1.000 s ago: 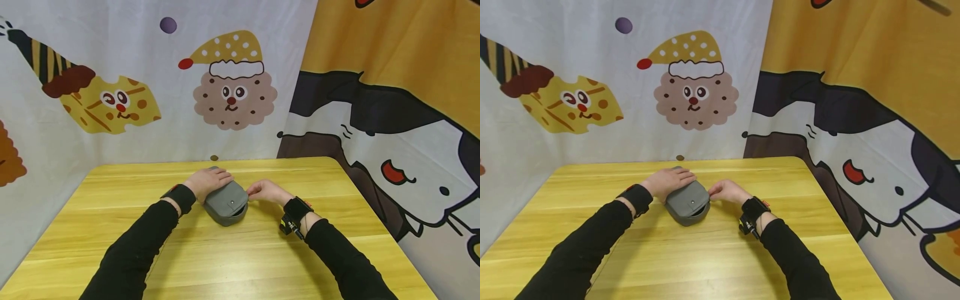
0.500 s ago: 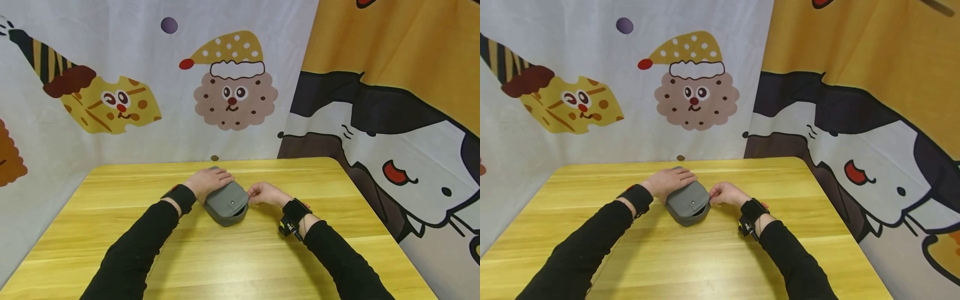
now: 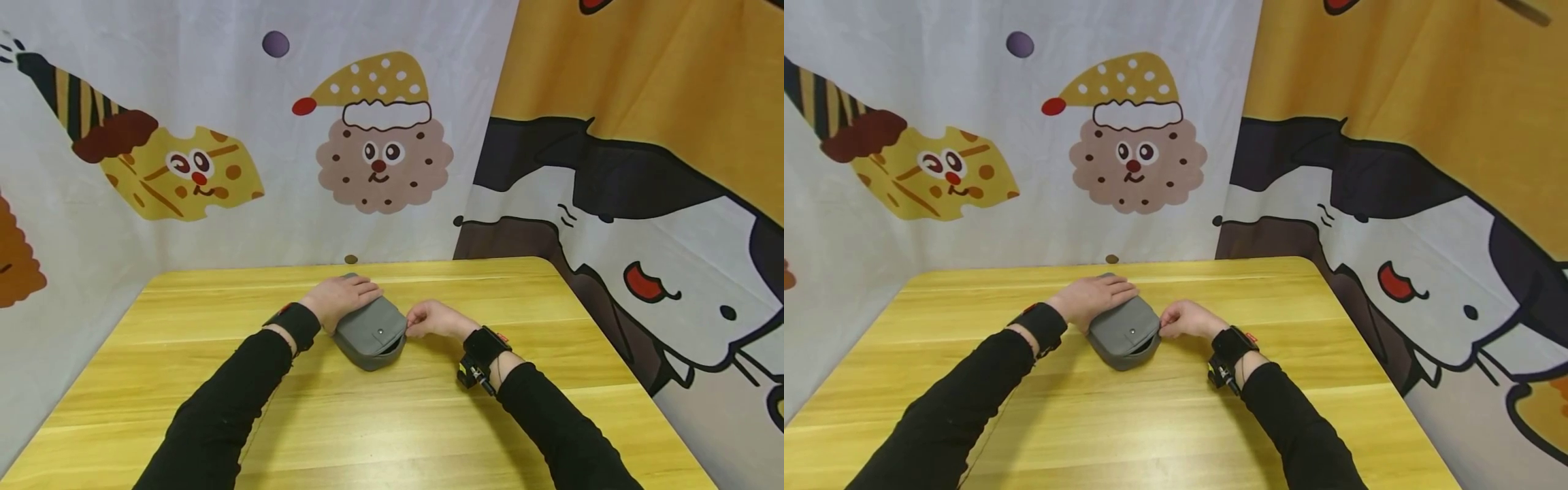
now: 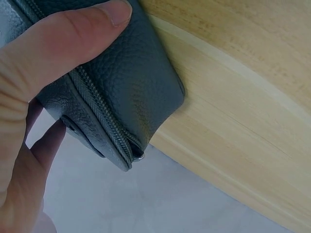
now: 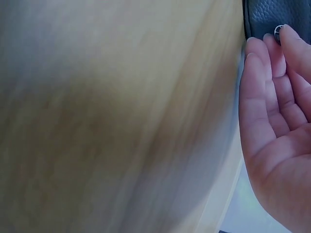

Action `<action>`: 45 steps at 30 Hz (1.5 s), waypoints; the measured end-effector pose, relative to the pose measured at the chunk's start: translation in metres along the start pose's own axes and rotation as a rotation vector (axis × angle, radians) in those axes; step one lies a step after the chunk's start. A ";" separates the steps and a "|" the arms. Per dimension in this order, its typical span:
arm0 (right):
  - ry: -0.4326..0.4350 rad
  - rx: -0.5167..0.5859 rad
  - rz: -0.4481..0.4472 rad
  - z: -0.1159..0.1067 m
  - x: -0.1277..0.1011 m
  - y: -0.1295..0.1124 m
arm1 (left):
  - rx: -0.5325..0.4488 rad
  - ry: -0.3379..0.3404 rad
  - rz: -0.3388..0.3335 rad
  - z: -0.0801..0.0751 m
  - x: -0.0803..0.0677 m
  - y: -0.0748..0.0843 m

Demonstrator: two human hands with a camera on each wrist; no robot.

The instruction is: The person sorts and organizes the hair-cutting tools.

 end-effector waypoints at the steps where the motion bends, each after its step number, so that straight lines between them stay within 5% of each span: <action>1: 0.002 0.001 0.001 0.000 -0.001 0.001 | 0.005 -0.005 -0.002 0.000 0.000 0.000; 13: 0.117 0.102 0.024 -0.017 -0.012 -0.003 | -0.005 0.002 -0.004 0.003 0.000 0.000; 28: 0.187 -0.082 -0.044 -0.018 -0.013 -0.018 | -0.010 -0.019 -0.016 0.004 0.001 0.000; 38: 0.159 -0.125 -0.044 -0.014 -0.014 -0.023 | -0.023 -0.011 -0.009 0.003 0.000 -0.001; 45: 0.140 -0.282 -0.089 -0.012 -0.017 -0.025 | -0.036 0.015 -0.010 0.004 0.000 -0.001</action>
Point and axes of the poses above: each hand's wrist, its own x-axis towards the middle knuckle, its own z-axis out of the palm, y = z × x, the point moved 2 cm from there along x, towards the middle knuckle, and after that the axes turned 6 degrees about x, right-handed, at the moved point
